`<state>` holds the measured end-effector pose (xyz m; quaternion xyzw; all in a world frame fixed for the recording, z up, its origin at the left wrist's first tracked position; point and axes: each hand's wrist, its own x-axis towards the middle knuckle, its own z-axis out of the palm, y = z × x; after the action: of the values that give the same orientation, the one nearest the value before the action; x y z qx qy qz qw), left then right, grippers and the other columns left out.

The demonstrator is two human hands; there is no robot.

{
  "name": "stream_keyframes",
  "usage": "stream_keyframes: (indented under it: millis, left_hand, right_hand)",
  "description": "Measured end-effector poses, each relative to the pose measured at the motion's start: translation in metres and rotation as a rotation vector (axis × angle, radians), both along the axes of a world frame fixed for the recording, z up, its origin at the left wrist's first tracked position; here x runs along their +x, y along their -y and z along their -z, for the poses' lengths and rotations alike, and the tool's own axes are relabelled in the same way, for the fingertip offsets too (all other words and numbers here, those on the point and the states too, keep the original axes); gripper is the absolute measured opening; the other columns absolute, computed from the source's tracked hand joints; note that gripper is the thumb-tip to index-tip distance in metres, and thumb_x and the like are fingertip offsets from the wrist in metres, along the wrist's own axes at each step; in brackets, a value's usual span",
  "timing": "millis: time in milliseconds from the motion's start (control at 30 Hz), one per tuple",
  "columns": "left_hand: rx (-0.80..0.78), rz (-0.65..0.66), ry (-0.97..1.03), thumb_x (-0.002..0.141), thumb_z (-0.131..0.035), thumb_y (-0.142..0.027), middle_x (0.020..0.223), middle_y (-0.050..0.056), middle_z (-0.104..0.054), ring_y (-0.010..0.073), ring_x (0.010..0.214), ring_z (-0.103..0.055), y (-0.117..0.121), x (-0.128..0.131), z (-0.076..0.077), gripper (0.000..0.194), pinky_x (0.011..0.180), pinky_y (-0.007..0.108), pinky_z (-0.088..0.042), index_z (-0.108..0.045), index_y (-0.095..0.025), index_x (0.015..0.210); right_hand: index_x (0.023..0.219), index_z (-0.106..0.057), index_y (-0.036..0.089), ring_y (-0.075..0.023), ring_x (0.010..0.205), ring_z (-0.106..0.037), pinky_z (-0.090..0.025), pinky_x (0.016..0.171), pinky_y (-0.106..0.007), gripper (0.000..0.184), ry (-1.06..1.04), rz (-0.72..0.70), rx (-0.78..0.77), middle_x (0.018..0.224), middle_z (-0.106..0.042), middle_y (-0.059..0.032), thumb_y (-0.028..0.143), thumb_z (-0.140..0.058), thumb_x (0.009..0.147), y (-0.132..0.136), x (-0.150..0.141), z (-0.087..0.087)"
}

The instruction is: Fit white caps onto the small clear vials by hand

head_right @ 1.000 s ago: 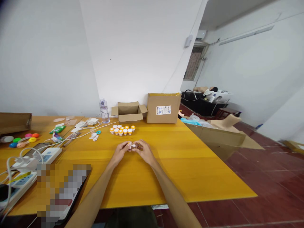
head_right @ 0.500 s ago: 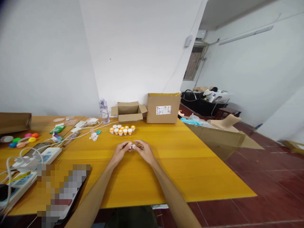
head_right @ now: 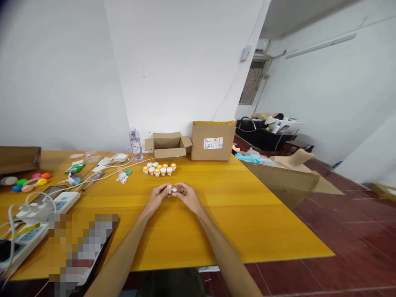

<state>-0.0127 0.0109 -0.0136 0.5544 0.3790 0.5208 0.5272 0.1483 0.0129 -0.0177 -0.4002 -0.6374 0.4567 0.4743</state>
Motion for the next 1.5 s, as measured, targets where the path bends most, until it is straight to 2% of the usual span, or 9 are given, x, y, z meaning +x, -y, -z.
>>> stream_keyframes:
  millis: [233, 400, 567, 800, 1000, 1133, 1333, 1500]
  left_hand:
    - [-0.011, 0.003, 0.005, 0.064, -0.071, -0.052, 0.080, 0.004, -0.071, 0.0161, 0.068, -0.061, -0.0018, -0.0006, 0.0031, 0.043, 0.069, 0.029, -0.050, -0.071, -0.015, 0.086]
    - [0.001, -0.003, 0.004, 0.065, -0.071, -0.050, 0.080, 0.004, -0.071, 0.0167, 0.070, -0.062, -0.0009, -0.0005, 0.0016, 0.041, 0.069, 0.029, -0.050, -0.071, -0.015, 0.086]
    - [0.006, -0.001, 0.001, 0.065, -0.071, -0.050, 0.077, 0.004, -0.070, 0.0162, 0.069, -0.061, -0.0004, 0.0001, 0.0003, 0.040, 0.069, 0.028, -0.050, -0.071, -0.015, 0.085]
    - [-0.002, 0.018, -0.009, 0.067, -0.071, -0.049, 0.083, 0.005, -0.072, 0.0161, 0.070, -0.063, -0.0010, -0.0013, 0.0014, 0.041, 0.070, 0.028, -0.051, -0.071, -0.015, 0.089]
    - [0.009, 0.004, -0.007, 0.067, -0.071, -0.048, 0.081, 0.005, -0.072, 0.0166, 0.071, -0.063, 0.0008, -0.0007, 0.0008, 0.038, 0.071, 0.029, -0.051, -0.071, -0.016, 0.087]
    - [-0.004, -0.005, -0.005, 0.066, -0.071, -0.047, 0.083, 0.005, -0.072, 0.0179, 0.074, -0.063, 0.0008, -0.0006, 0.0003, 0.037, 0.071, 0.030, -0.051, -0.071, -0.016, 0.087]
    - [-0.010, 0.004, -0.011, 0.064, -0.072, -0.049, 0.082, 0.005, -0.072, 0.0159, 0.069, -0.062, -0.0001, -0.0009, 0.0000, 0.040, 0.071, 0.029, -0.051, -0.070, -0.016, 0.086]
    - [-0.019, 0.006, 0.002, 0.064, -0.072, -0.050, 0.082, 0.005, -0.072, 0.0165, 0.070, -0.063, 0.0006, -0.0005, -0.0006, 0.042, 0.071, 0.029, -0.052, -0.070, -0.015, 0.086]
  right_hand:
    - [0.087, -0.065, 0.022, -0.0175, 0.077, -0.064, -0.052, 0.075, -0.031, 0.030, 0.025, -0.002, 0.041, 0.083, -0.068, -0.0018, 0.046, -0.069, 0.070, 0.0008, 0.0018, -0.0010]
    - [0.085, -0.065, 0.022, -0.0168, 0.079, -0.064, -0.053, 0.075, -0.030, 0.031, 0.000, 0.002, 0.047, 0.094, -0.066, -0.0028, 0.042, -0.075, 0.064, -0.0006, 0.0011, 0.0004]
    - [0.089, -0.064, 0.023, -0.0173, 0.079, -0.065, -0.053, 0.075, -0.031, 0.032, -0.005, -0.031, 0.027, 0.089, -0.067, -0.0020, 0.042, -0.074, 0.065, -0.0007, 0.0015, 0.0014]
    - [0.088, -0.066, 0.021, -0.0188, 0.080, -0.064, -0.052, 0.078, -0.033, 0.031, 0.010, -0.017, 0.022, 0.085, -0.068, -0.0031, 0.046, -0.069, 0.069, 0.0013, 0.0020, -0.0015]
    - [0.088, -0.065, 0.023, -0.0167, 0.077, -0.064, -0.052, 0.073, -0.031, 0.034, -0.011, 0.017, 0.005, 0.093, -0.065, -0.0023, 0.039, -0.076, 0.060, 0.0008, 0.0000, -0.0019]
    - [0.086, -0.062, 0.023, -0.0151, 0.076, -0.063, -0.052, 0.072, -0.029, 0.031, -0.018, -0.018, 0.002, 0.091, -0.064, -0.0008, 0.037, -0.076, 0.061, 0.0015, -0.0007, -0.0019]
    - [0.084, -0.064, 0.021, -0.0170, 0.079, -0.063, -0.052, 0.076, -0.031, 0.030, 0.002, -0.012, 0.018, 0.086, -0.066, -0.0018, 0.043, -0.072, 0.065, 0.0016, 0.0001, -0.0029]
    - [0.087, -0.067, 0.020, -0.0162, 0.071, -0.061, -0.052, 0.067, -0.031, 0.034, 0.059, -0.005, 0.014, 0.080, -0.066, -0.0024, 0.050, -0.065, 0.072, 0.0011, 0.0014, -0.0018]
